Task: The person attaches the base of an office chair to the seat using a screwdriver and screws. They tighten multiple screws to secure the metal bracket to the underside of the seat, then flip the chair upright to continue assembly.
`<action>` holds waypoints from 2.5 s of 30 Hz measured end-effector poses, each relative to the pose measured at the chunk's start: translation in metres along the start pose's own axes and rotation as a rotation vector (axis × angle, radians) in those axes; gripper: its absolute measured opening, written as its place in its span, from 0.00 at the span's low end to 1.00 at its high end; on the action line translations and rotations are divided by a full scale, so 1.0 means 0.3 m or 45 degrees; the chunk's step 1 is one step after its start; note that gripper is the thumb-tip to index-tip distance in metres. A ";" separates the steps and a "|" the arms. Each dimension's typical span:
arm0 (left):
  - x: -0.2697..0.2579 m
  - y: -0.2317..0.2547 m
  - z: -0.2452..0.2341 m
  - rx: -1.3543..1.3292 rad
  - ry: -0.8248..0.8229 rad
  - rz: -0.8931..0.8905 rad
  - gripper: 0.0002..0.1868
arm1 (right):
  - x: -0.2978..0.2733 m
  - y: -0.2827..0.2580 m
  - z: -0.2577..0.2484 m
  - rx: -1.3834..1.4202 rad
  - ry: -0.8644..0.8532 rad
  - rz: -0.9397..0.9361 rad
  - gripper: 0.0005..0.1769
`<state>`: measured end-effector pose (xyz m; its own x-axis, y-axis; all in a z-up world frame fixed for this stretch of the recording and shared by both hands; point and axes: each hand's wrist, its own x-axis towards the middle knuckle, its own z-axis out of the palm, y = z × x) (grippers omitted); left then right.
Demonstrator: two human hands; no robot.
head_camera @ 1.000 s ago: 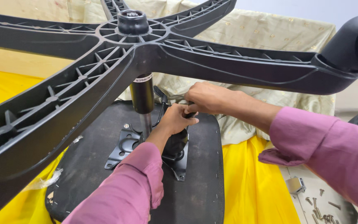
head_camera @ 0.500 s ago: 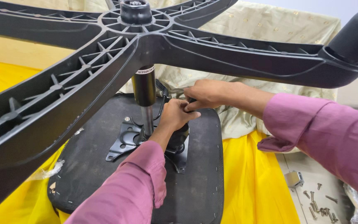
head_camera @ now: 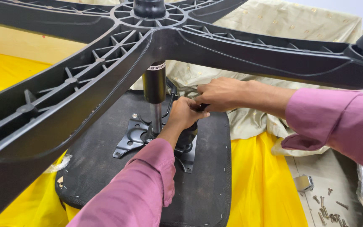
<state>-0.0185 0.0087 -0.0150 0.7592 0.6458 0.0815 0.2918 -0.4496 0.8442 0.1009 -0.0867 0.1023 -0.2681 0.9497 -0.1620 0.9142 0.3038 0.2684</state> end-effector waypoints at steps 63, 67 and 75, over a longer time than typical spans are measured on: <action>0.035 -0.028 -0.034 0.015 -0.052 -0.349 0.24 | 0.209 0.009 0.145 2.174 0.396 0.508 0.31; 0.083 -0.045 -0.023 0.009 -0.021 -0.282 0.22 | 0.240 0.020 0.185 2.283 0.712 0.614 0.35; 0.052 -0.016 -0.059 -0.015 0.079 -0.280 0.18 | 0.303 -0.048 0.184 2.085 1.228 0.772 0.35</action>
<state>-0.0183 0.0318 -0.0085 0.6407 0.7643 -0.0728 0.4392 -0.2872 0.8512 0.0800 -0.0090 0.0314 0.5939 0.7736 0.2210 0.1401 0.1711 -0.9752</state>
